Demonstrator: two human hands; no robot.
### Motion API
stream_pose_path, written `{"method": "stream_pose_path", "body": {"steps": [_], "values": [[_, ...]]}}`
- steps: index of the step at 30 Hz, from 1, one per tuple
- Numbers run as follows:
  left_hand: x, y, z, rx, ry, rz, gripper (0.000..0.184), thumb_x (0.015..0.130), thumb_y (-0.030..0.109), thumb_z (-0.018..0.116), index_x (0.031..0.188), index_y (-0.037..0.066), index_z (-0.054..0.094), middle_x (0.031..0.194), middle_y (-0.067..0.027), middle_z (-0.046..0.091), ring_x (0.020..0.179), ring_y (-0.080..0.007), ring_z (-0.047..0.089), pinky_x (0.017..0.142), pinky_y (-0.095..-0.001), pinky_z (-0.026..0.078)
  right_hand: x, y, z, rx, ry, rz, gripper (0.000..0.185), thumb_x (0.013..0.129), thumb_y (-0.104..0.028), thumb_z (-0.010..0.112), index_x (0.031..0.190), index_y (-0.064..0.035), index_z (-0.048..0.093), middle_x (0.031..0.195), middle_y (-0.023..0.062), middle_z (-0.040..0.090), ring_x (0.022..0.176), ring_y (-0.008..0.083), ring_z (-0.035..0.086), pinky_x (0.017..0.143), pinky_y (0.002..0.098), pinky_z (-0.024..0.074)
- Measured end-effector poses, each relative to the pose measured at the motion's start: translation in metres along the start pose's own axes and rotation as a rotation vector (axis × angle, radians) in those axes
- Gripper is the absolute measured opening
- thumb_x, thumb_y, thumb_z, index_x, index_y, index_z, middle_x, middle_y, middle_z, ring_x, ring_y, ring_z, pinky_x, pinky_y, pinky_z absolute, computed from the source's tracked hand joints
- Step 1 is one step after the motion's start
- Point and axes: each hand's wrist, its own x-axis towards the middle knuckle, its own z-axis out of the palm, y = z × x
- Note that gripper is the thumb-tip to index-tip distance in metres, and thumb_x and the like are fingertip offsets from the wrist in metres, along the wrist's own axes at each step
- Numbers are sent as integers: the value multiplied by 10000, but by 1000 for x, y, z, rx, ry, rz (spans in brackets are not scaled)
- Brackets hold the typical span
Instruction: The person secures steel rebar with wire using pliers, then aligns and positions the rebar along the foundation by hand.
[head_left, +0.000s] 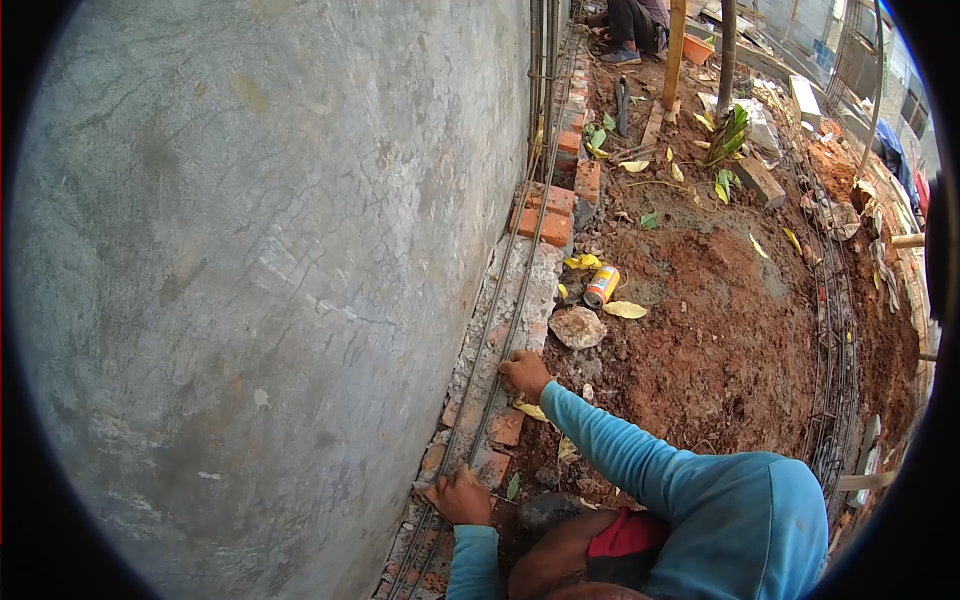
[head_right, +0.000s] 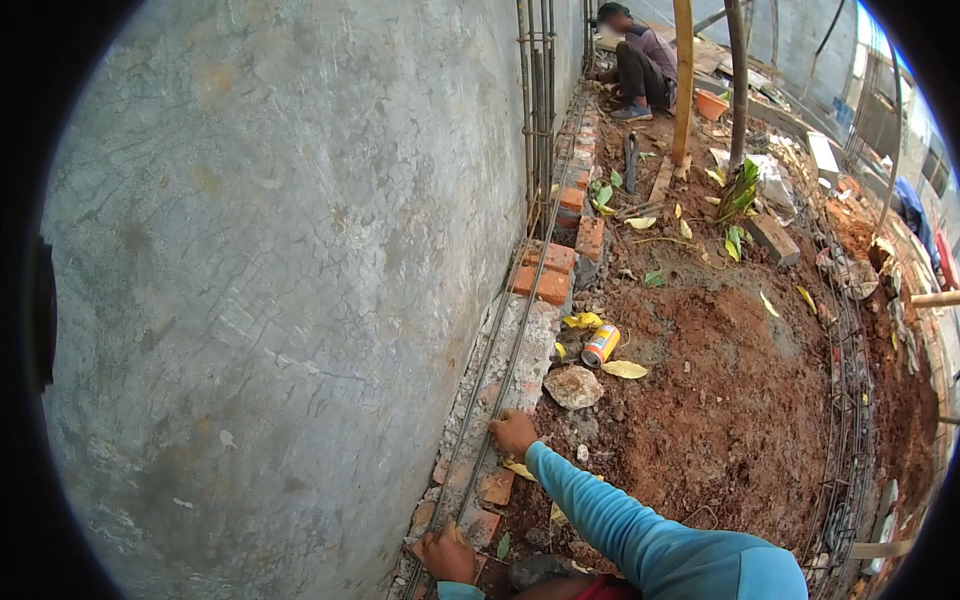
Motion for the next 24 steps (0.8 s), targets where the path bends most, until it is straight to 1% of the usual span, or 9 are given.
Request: {"method": "stream_pose_path", "body": {"steps": [15,16,17,18,19,20,21,23,24], "values": [[2,5,-11,1,-56,-2,223,781,117,698,995,75,744,744,-135,697,806,-302,619,923,-464,368,14,18,4,3,21,-12,171,875,-108,632,795,20,550,649,81,534,542,189,524,493,369,420],[6,2,-7,-27,-231,-88,148,802,168,701,820,34,760,683,-174,664,827,-305,614,872,-496,421,-11,-16,7,-159,109,3,146,866,-102,608,800,16,551,653,76,529,543,186,505,491,373,403],[4,2,-12,1,-31,53,147,808,159,667,828,32,739,699,-176,665,813,-317,611,868,-518,389,6,4,9,-73,83,37,207,863,-136,582,944,52,610,797,158,659,613,246,593,572,397,468],[4,-8,0,-147,-15,65,150,828,151,624,879,39,709,686,-184,641,803,-342,602,863,-507,398,11,11,9,19,38,-27,237,865,-139,562,1012,33,633,855,165,680,606,240,592,553,376,472],[6,-11,26,-210,-73,17,34,768,71,622,779,50,645,649,-165,589,782,-359,572,872,-503,383,31,27,15,180,-79,-21,231,885,-184,557,997,4,630,817,147,649,602,238,591,533,374,473],[3,-7,17,-321,13,-7,30,787,74,623,780,52,642,672,-155,570,777,-355,570,933,-517,388,58,44,19,338,-195,3,232,905,-230,552,982,-24,627,778,130,618,598,236,590,514,372,474],[15,-12,58,-246,-79,-66,65,817,75,617,763,47,640,694,-149,569,786,-340,565,1011,-529,377,66,28,21,232,-238,-48,234,905,-233,552,982,-25,629,784,131,621,606,237,593,520,374,477],[26,-13,40,-195,-244,-35,129,862,74,585,753,34,641,854,-165,624,907,-320,585,1035,-520,388,45,-22,53,-120,-323,-224,238,905,-239,554,982,-28,634,795,132,625,621,241,598,532,379,482],[37,-13,88,-194,-86,-142,104,864,91,574,815,45,653,955,-168,635,965,-332,586,1026,-515,393,36,-40,62,-257,-344,-302,240,905,-242,555,981,-29,636,801,133,628,629,243,600,539,381,484]]}}
